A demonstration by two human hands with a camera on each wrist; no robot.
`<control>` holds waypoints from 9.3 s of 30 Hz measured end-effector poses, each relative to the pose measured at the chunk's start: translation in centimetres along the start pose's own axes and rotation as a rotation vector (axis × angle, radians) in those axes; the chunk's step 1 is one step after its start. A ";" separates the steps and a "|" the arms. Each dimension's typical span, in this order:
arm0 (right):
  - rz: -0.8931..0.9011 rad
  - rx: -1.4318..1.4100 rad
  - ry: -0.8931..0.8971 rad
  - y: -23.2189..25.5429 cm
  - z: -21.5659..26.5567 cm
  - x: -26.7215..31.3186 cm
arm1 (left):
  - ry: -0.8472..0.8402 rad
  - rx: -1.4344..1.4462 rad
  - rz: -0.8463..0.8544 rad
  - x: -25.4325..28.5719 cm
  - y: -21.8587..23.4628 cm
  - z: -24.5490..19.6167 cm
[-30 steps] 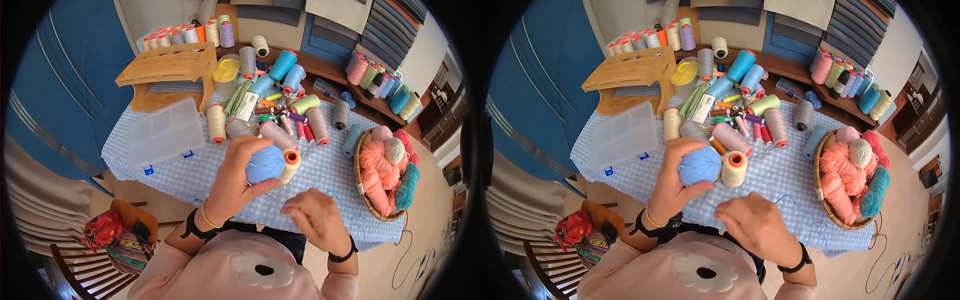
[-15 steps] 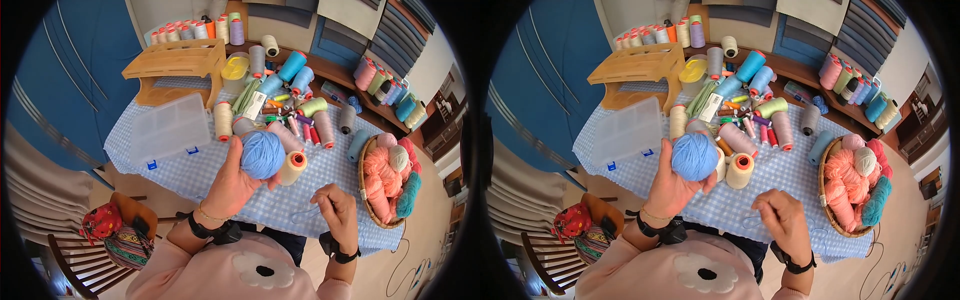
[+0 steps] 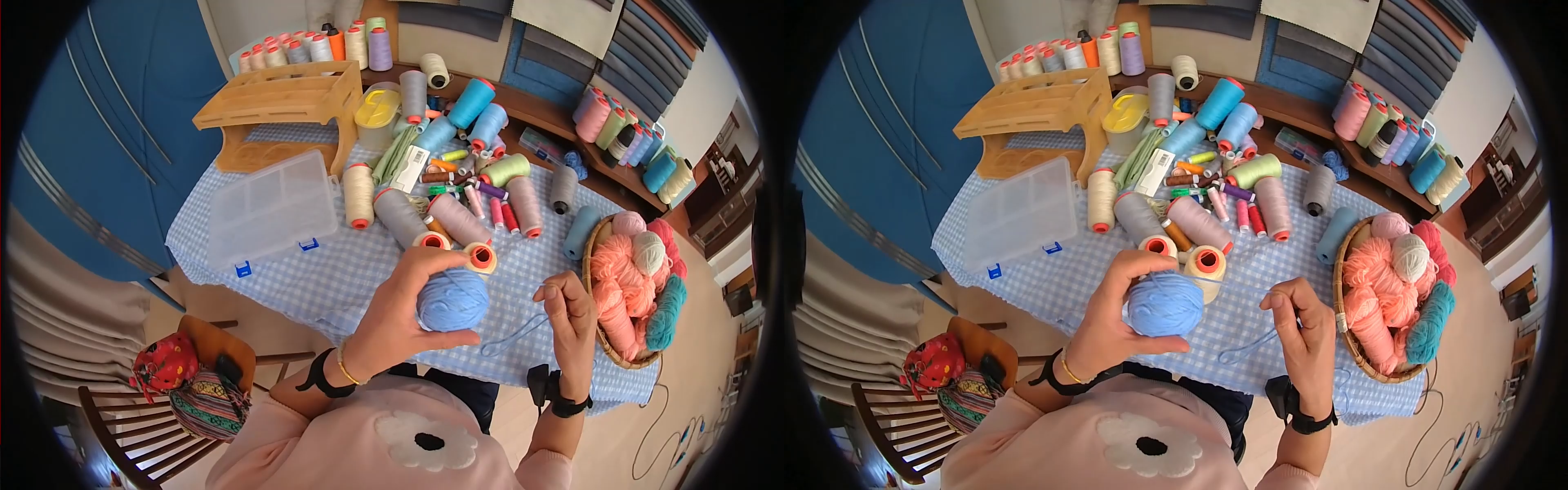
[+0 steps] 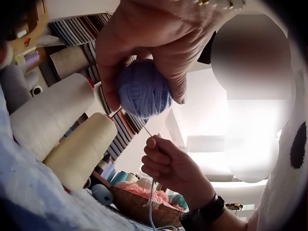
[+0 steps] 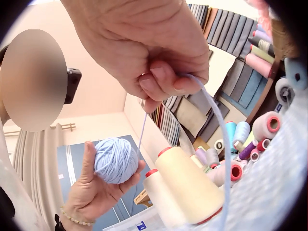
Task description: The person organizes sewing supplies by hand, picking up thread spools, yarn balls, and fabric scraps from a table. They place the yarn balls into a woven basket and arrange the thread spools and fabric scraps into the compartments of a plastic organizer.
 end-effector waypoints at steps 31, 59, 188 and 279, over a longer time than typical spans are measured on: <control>0.312 0.367 0.570 -4.5 10.2 2.9 | -0.166 -0.114 -0.172 0.3 1.7 0.9; 0.282 0.462 0.542 -7.6 5.9 2.2 | 0.157 0.700 0.033 0.3 -1.8 1.8; 0.376 -0.318 0.075 -7.6 1.6 3.4 | -0.030 0.252 0.112 1.0 -2.0 1.2; 0.169 1.314 -0.014 25.3 -6.3 -4.6 | -0.226 -0.109 0.009 -0.6 3.2 -1.9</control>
Point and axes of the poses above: each hand's wrist, its own x-axis away from the middle knuckle, its own y-axis out of the back of the hand, z = x × y, the point moved 10 cm from there along -x, towards the middle knuckle, and after that the axes turned 3 degrees about y, right-handed, at the moved point
